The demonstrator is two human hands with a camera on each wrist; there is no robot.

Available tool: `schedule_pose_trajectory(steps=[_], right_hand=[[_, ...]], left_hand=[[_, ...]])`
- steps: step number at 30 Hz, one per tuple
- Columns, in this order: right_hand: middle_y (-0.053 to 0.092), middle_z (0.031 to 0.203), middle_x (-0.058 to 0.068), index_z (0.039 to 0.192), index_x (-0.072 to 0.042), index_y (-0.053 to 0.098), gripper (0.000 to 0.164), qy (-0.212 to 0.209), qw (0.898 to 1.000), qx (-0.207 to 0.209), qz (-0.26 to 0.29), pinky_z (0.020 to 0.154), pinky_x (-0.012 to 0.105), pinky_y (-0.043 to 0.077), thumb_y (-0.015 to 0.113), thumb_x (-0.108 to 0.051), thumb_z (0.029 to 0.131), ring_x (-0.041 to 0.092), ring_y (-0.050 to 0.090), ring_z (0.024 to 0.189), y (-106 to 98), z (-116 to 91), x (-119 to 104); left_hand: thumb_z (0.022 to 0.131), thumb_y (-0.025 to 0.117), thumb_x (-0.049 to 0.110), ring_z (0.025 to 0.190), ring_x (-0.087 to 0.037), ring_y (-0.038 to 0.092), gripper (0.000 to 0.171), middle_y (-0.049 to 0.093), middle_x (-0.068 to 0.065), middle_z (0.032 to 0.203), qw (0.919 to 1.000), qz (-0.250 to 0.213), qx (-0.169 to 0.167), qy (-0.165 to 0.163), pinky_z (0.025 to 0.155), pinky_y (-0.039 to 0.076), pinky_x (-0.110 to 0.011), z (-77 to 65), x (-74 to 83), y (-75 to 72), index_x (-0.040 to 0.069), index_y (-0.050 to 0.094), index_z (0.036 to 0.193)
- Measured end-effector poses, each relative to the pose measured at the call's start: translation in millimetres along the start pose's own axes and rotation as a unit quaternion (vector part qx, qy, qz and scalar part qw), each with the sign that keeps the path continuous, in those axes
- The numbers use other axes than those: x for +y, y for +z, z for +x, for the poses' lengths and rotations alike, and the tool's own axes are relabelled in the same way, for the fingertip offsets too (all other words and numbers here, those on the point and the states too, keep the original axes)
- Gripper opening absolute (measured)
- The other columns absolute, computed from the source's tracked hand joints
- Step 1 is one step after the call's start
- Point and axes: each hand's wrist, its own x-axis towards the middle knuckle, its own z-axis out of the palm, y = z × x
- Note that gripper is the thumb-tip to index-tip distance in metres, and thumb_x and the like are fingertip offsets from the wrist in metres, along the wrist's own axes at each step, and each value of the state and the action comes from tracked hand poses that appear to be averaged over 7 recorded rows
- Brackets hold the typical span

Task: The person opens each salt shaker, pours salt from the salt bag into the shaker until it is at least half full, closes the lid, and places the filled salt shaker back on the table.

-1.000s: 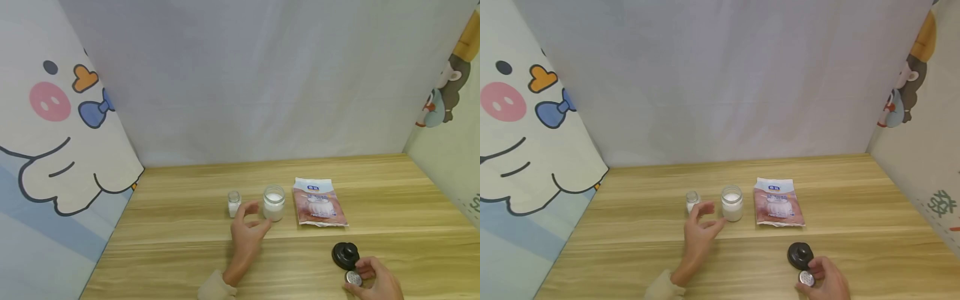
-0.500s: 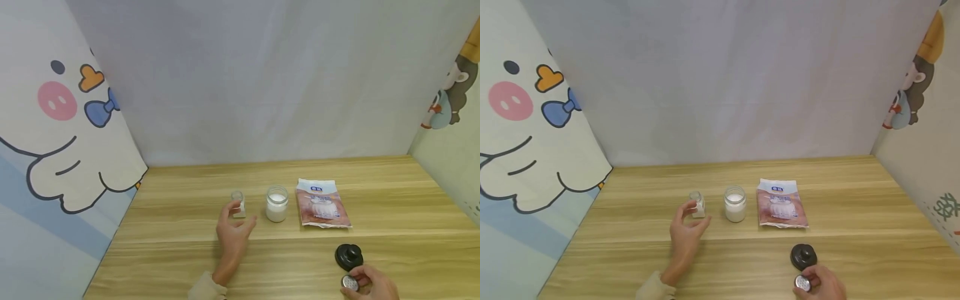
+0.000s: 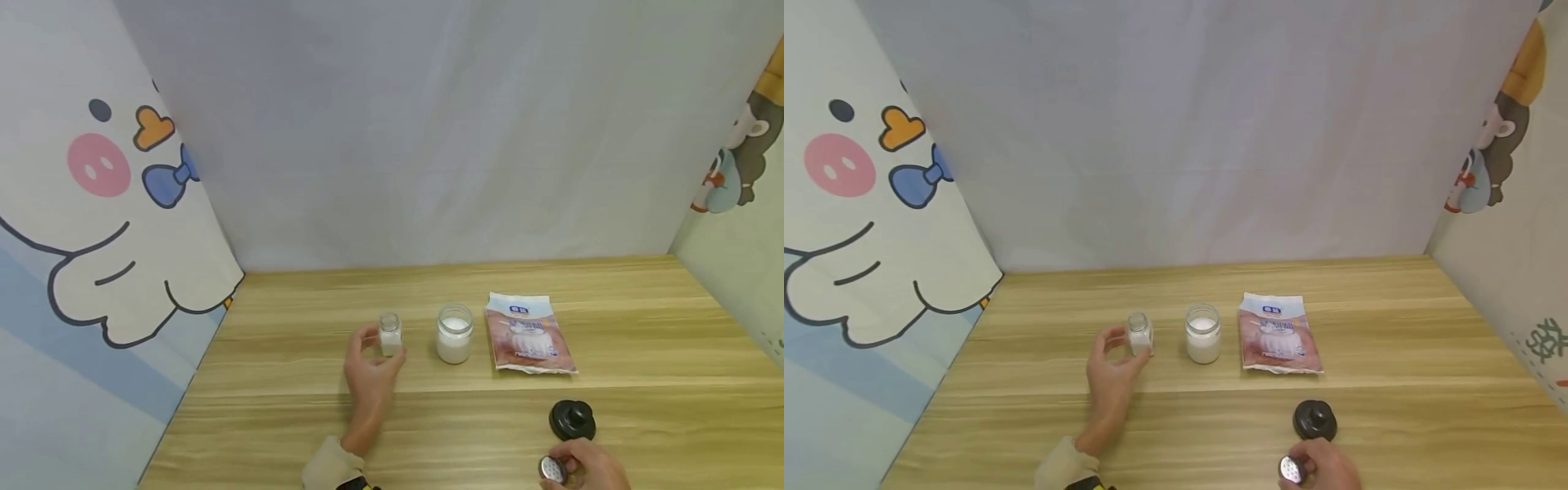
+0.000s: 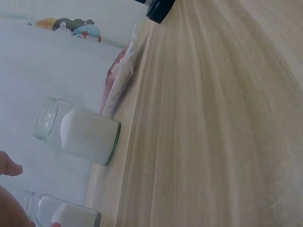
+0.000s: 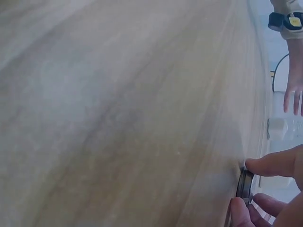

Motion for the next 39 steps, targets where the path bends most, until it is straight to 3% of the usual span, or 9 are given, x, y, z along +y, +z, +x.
schedule_pose_trajectory(steps=[5, 11, 14, 17, 25, 32, 39], right_hand=[[0.051, 0.071, -0.010, 0.082, -0.012, 0.067, 0.038, -0.084, 0.995, 0.041, 0.015, 0.052, 0.020, 0.041, 0.091, -0.017, 0.053, -0.001, 0.045, 0.061, 5.9, -1.7, -5.8], [0.052, 0.075, -0.011, 0.084, -0.015, 0.067, 0.033, -0.113, 0.993, 0.018, 0.031, 0.053, 0.019, 0.041, 0.088, -0.019, 0.060, -0.002, 0.044, 0.063, 1.7, 4.0, -19.0], [0.054, 0.076, -0.013, 0.083, -0.016, 0.067, 0.033, -0.195, 0.977, 0.068, 0.043, 0.050, 0.019, 0.039, 0.088, -0.012, 0.058, -0.002, 0.044, 0.063, -2.0, 10.9, -24.9], [0.054, 0.075, -0.013, 0.082, -0.014, 0.066, 0.036, -0.268, 0.955, 0.117, 0.059, 0.047, 0.021, 0.043, 0.086, -0.002, 0.056, 0.000, 0.046, 0.062, -9.3, 18.7, -33.4], [0.058, 0.079, -0.007, 0.086, -0.011, 0.066, 0.032, -0.276, 0.951, 0.098, 0.098, 0.048, 0.020, 0.050, 0.084, -0.001, 0.062, 0.002, 0.055, 0.060, -33.1, 38.8, -62.6], [0.062, 0.083, -0.004, 0.089, -0.010, 0.068, 0.034, -0.312, 0.939, 0.086, 0.111, 0.053, 0.020, 0.054, 0.082, 0.005, 0.062, 0.008, 0.058, 0.069, -42.4, 56.4, -84.8], [0.062, 0.085, -0.001, 0.093, -0.007, 0.068, 0.032, -0.291, 0.948, 0.064, 0.107, 0.059, 0.023, 0.055, 0.082, 0.001, 0.066, 0.009, 0.060, 0.070, -57.8, 66.1, -96.9]], left_hand=[[0.065, 0.080, 0.000, 0.092, -0.034, 0.057, 0.052, 0.058, -0.013, 0.107, 0.9998, 0.019, 0.008, -0.004, 0.063, 0.054, -0.027, 8.2, -2.1, -0.5, 0.006, 0.058, 0.111], [0.064, 0.081, 0.002, 0.094, -0.030, 0.056, 0.054, 0.058, -0.010, 0.108, 0.9995, 0.030, -0.002, -0.011, 0.068, 0.053, -0.032, 15.0, -5.6, 0.2, 0.010, 0.058, 0.112], [0.065, 0.082, 0.004, 0.099, -0.027, 0.054, 0.055, 0.057, -0.009, 0.108, 0.9992, 0.034, -0.011, -0.015, 0.072, 0.052, -0.034, 17.3, -7.8, 1.1, 0.011, 0.057, 0.113], [0.064, 0.082, 0.005, 0.099, -0.028, 0.054, 0.056, 0.057, -0.007, 0.109, 0.9984, 0.049, -0.018, -0.023, 0.075, 0.050, -0.036, 19.6, -9.4, 1.9, 0.012, 0.057, 0.114], [0.062, 0.084, 0.005, 0.104, -0.028, 0.055, 0.058, 0.060, -0.006, 0.108, 0.9961, 0.085, -0.020, -0.011, 0.086, 0.045, -0.046, 27.0, -14.1, 5.5, 0.011, 0.057, 0.113], [0.064, 0.083, 0.007, 0.101, -0.027, 0.056, 0.055, 0.061, -0.009, 0.107, 0.9955, 0.089, -0.029, -0.016, 0.083, 0.045, -0.042, 33.1, -17.7, 3.9, 0.009, 0.058, 0.112], [0.064, 0.084, 0.007, 0.096, -0.027, 0.060, 0.049, 0.064, -0.010, 0.104, 0.9952, 0.084, -0.045, -0.022, 0.075, 0.048, -0.037, 37.4, -19.6, 3.3, 0.008, 0.061, 0.107]])
